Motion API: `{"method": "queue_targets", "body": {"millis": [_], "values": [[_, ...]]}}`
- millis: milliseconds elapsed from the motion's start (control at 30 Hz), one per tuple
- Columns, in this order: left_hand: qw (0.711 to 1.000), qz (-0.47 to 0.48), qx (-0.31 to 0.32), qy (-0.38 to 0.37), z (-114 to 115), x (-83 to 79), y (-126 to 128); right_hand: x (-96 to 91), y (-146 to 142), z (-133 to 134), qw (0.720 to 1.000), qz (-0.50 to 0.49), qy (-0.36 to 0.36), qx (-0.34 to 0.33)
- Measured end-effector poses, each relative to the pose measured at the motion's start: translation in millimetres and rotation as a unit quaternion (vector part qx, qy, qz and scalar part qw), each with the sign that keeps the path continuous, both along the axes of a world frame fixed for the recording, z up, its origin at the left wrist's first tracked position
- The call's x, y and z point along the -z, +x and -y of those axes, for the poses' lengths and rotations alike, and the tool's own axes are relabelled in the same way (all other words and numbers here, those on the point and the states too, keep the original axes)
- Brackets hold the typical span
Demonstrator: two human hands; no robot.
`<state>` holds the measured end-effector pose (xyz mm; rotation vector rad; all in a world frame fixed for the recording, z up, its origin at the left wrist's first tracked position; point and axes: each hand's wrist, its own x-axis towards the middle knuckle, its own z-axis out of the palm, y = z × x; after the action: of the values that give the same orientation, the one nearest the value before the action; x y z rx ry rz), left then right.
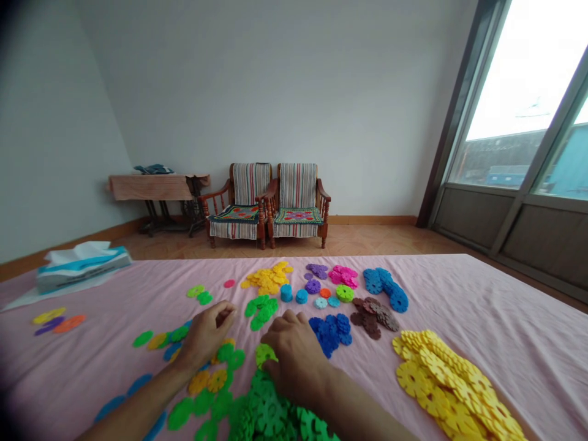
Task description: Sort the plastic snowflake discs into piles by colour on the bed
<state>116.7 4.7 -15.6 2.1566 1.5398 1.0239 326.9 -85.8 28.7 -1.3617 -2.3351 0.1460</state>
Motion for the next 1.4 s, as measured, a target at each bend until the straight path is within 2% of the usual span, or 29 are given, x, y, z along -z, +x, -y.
{"method": "queue_targets", "body": {"millis": [133, 367, 600, 933, 1100, 1200, 1267, 1400], "values": [[1.0, -0.009, 0.013, -0.003, 1.1, 0.6, 0.8, -15.0, -18.9, -15.7, 0.99, 0.133, -0.051, -0.004], [1.0, 0.0, 0.014, -0.005, 0.8, 1.5, 0.3, -21.1, -25.1, -34.7, 0.979, 0.191, -0.072, -0.006], [1.0, -0.005, 0.012, -0.007, 2.9, -2.5, 1.8, -25.9, -30.0, -41.0, 0.968, 0.223, -0.107, -0.028], [1.0, -0.013, 0.005, -0.013, 1.6, -1.5, 1.4, -34.2, -34.2, -66.7, 0.934, 0.245, -0.246, -0.079], [1.0, -0.013, 0.006, -0.008, 1.0, 0.4, 1.6, -35.9, -34.4, -64.7, 0.945, 0.201, -0.244, -0.087], [1.0, -0.011, 0.007, -0.006, 0.7, 2.2, 0.6, -35.8, -23.9, -59.5, 0.961, 0.134, -0.23, -0.079], [1.0, -0.01, 0.008, -0.003, 0.7, 2.3, 0.3, -33.9, -4.7, -60.8, 0.972, 0.072, -0.217, -0.05], [1.0, -0.012, 0.01, 0.004, 0.7, 0.7, 1.3, -24.3, 62.7, -81.5, 0.98, -0.054, -0.172, 0.082]]}}
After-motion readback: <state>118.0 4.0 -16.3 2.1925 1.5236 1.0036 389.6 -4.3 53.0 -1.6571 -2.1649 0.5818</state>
